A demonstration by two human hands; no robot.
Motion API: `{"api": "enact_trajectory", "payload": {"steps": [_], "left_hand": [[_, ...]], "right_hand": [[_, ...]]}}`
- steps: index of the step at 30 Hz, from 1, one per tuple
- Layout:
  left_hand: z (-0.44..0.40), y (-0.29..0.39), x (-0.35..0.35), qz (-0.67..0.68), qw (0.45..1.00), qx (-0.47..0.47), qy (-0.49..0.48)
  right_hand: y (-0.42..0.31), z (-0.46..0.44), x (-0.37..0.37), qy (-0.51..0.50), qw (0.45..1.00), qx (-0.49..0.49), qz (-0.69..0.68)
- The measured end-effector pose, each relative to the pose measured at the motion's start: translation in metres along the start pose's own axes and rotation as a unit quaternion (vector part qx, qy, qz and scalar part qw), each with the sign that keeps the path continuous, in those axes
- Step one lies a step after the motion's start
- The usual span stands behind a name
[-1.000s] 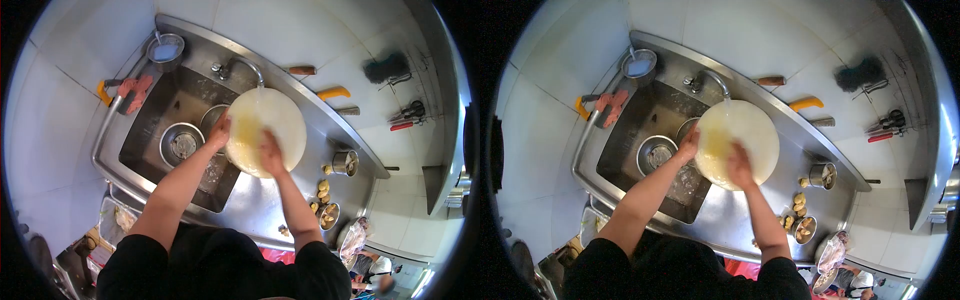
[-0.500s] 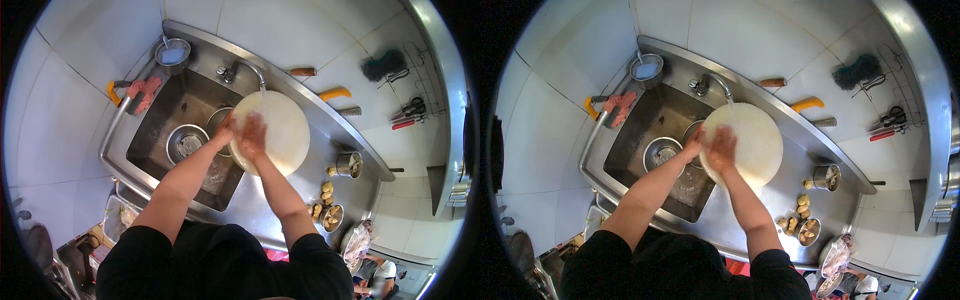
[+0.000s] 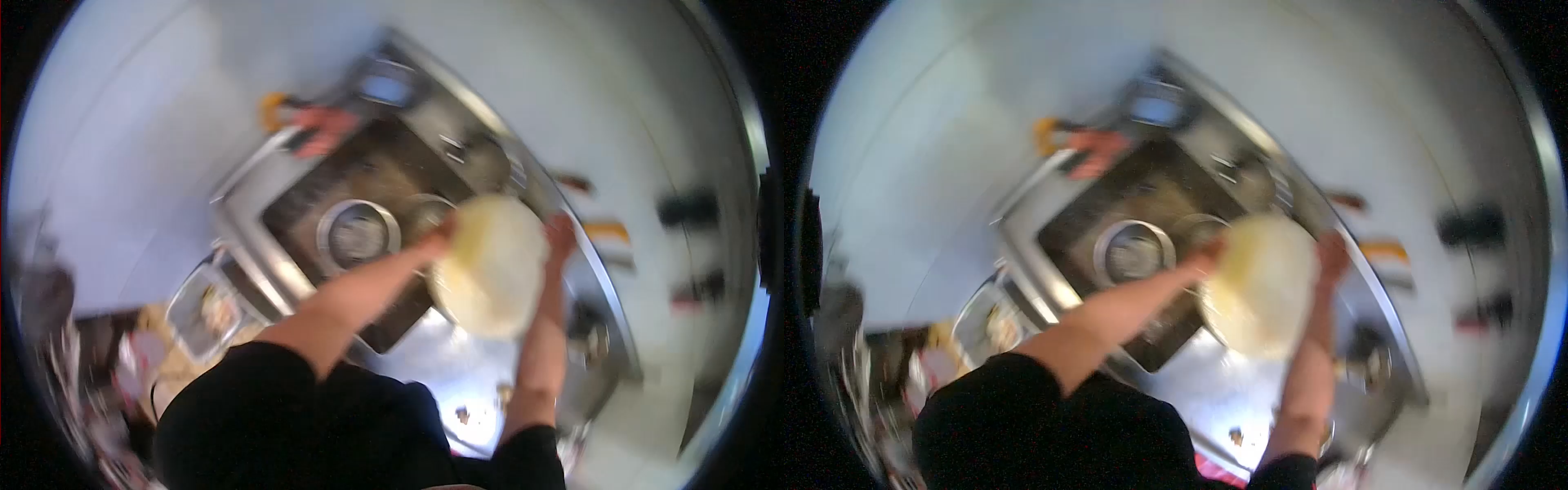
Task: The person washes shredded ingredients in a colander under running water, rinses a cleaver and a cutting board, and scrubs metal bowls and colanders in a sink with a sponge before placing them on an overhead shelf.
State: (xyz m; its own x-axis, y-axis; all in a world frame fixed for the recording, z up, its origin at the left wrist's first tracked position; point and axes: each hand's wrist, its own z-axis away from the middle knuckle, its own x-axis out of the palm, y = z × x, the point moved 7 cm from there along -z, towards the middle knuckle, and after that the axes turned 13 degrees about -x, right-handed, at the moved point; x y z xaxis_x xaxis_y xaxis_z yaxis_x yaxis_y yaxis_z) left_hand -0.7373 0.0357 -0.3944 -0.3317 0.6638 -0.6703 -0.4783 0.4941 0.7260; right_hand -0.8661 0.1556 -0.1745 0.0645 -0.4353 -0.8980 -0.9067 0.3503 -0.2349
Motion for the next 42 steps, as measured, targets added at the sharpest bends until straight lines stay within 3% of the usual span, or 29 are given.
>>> {"api": "enact_trajectory", "payload": {"steps": [2, 5, 6, 7, 9, 11, 13, 14, 16, 20, 22, 26, 28, 32, 34, 37, 42], "left_hand": [[0.021, 0.041, -0.045, 0.169, 0.981, -0.088, 0.021], [0.061, 0.067, -0.088, 0.363, 0.901, -0.208, 0.113], [0.063, 0.062, -0.08, 0.296, 0.928, -0.151, 0.172], [0.086, 0.068, -0.086, 0.294, 0.935, -0.151, 0.127], [0.11, 0.065, -0.067, 0.273, 0.954, -0.03, 0.119], [0.124, 0.064, -0.046, 0.144, 0.958, 0.124, 0.216], [0.141, 0.073, -0.061, 0.16, 0.987, 0.024, -0.015], [0.144, 0.072, -0.076, 0.16, 0.987, 0.012, -0.008], [0.156, 0.079, -0.093, 0.138, 0.985, 0.049, -0.091], [0.165, 0.075, -0.102, 0.122, 0.984, 0.123, -0.044], [0.162, 0.066, -0.092, 0.154, 0.967, 0.199, 0.048], [0.167, 0.057, -0.103, 0.216, 0.959, 0.183, 0.001], [0.169, 0.046, -0.111, 0.204, 0.967, 0.12, -0.097], [0.174, 0.028, -0.139, 0.156, 0.974, 0.158, -0.032], [0.171, 0.006, -0.149, 0.08, 0.994, 0.001, -0.077], [0.16, -0.001, -0.145, 0.076, 0.996, 0.035, -0.008], [0.145, 0.003, -0.117, 0.088, 0.994, 0.05, -0.03]], "right_hand": [[-0.052, -0.02, 0.04, -0.035, 0.997, -0.062, 0.017], [-0.108, -0.025, 0.083, -0.048, 0.992, -0.114, -0.02], [-0.12, -0.025, 0.091, -0.053, 0.991, -0.118, -0.035], [-0.131, -0.024, 0.097, -0.057, 0.99, -0.12, -0.051], [-0.151, -0.024, 0.117, -0.067, 0.986, -0.128, -0.085], [-0.179, -0.028, 0.131, -0.084, 0.979, -0.14, -0.123], [-0.199, -0.028, 0.146, -0.102, 0.971, -0.15, -0.158], [-0.208, -0.027, 0.149, -0.111, 0.967, -0.151, -0.17], [-0.223, -0.026, 0.155, -0.124, 0.96, -0.158, -0.195], [-0.251, -0.019, 0.165, -0.155, 0.946, -0.166, -0.231], [-0.26, -0.019, 0.166, -0.168, 0.94, -0.17, -0.245], [-0.28, -0.015, 0.168, -0.192, 0.927, -0.169, -0.276], [-0.284, -0.013, 0.171, -0.206, 0.92, -0.159, -0.292], [-0.29, -0.005, 0.171, -0.235, 0.904, -0.13, -0.332], [-0.287, -0.001, 0.17, -0.253, 0.894, -0.102, -0.356], [-0.279, 0.007, 0.167, -0.279, 0.871, -0.044, -0.402], [-0.253, 0.025, 0.158, -0.318, 0.819, 0.072, -0.472]]}}
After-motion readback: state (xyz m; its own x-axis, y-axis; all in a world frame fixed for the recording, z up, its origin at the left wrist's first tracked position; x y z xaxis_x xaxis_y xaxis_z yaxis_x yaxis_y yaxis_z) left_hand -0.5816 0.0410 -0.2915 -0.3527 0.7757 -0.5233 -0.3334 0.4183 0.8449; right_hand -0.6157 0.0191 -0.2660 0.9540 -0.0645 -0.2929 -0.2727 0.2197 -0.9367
